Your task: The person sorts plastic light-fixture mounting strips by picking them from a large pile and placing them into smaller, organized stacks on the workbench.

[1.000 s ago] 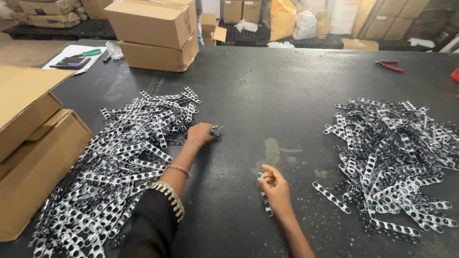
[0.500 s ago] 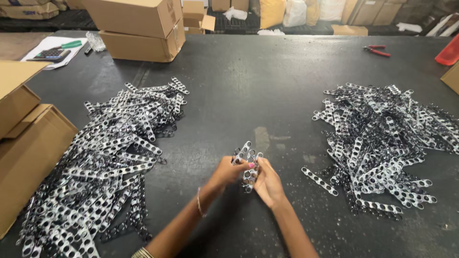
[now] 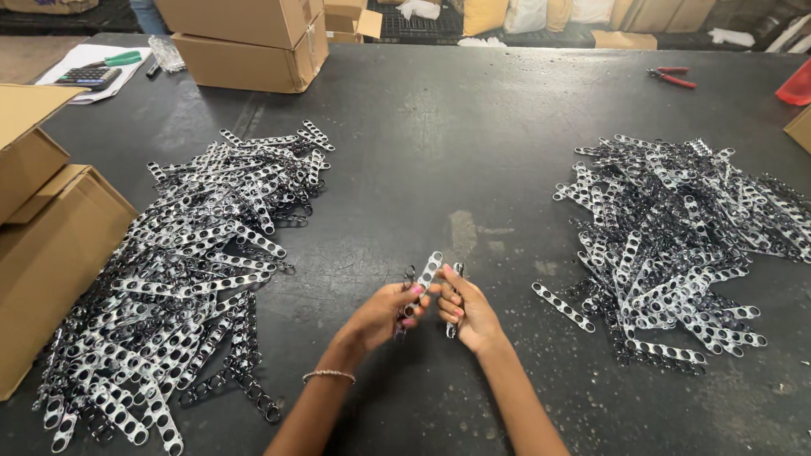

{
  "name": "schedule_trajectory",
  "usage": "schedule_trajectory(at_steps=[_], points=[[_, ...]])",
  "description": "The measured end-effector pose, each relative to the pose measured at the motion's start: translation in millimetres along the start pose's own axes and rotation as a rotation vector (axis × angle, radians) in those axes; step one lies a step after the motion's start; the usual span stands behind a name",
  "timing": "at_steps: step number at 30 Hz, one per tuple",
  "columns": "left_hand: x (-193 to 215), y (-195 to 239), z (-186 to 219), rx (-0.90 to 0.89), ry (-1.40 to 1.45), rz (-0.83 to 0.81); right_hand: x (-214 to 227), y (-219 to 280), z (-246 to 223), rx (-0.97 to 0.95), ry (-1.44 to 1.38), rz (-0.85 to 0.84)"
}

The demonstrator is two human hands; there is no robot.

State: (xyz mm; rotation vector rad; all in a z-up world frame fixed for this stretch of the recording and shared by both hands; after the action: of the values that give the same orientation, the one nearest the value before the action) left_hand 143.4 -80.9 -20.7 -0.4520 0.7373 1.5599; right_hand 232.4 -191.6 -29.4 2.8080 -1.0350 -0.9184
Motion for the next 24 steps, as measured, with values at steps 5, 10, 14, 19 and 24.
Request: schedule_trajectory(at_steps=[5, 10, 14, 19, 24], points=[[-4, 5, 0, -0.006, -0.199, 0.014, 5, 0, 0, 0.003, 0.074, 0.06], [-2, 7, 5, 0.035, -0.072, 0.053, 14, 0, -8, 0.042, 0.125, 0.066], [-2, 6, 5, 0.029, 0.028, -0.016, -4, 7, -12, -0.008, 0.257, 0.01], [-10, 1, -2, -0.006, 0.176, -0.055, -28, 17, -10, -0.025, 0.397, -0.033], [-14, -9, -13, -0.08, 0.26, -0.184, -29, 14, 1, -0.053, 0.469, -0.04]])
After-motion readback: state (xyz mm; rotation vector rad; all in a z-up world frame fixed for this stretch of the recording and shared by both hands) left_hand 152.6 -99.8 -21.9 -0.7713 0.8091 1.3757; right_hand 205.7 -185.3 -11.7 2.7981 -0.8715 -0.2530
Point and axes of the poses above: each hand's wrist, its own y-axis away from the middle knuckle, its own x-axis out of the back of the hand, z = x × y, the point moved 7 cm from there along -y, towards the middle knuckle, and after that the axes turned 12 degrees about y, right-handed, at the moved point
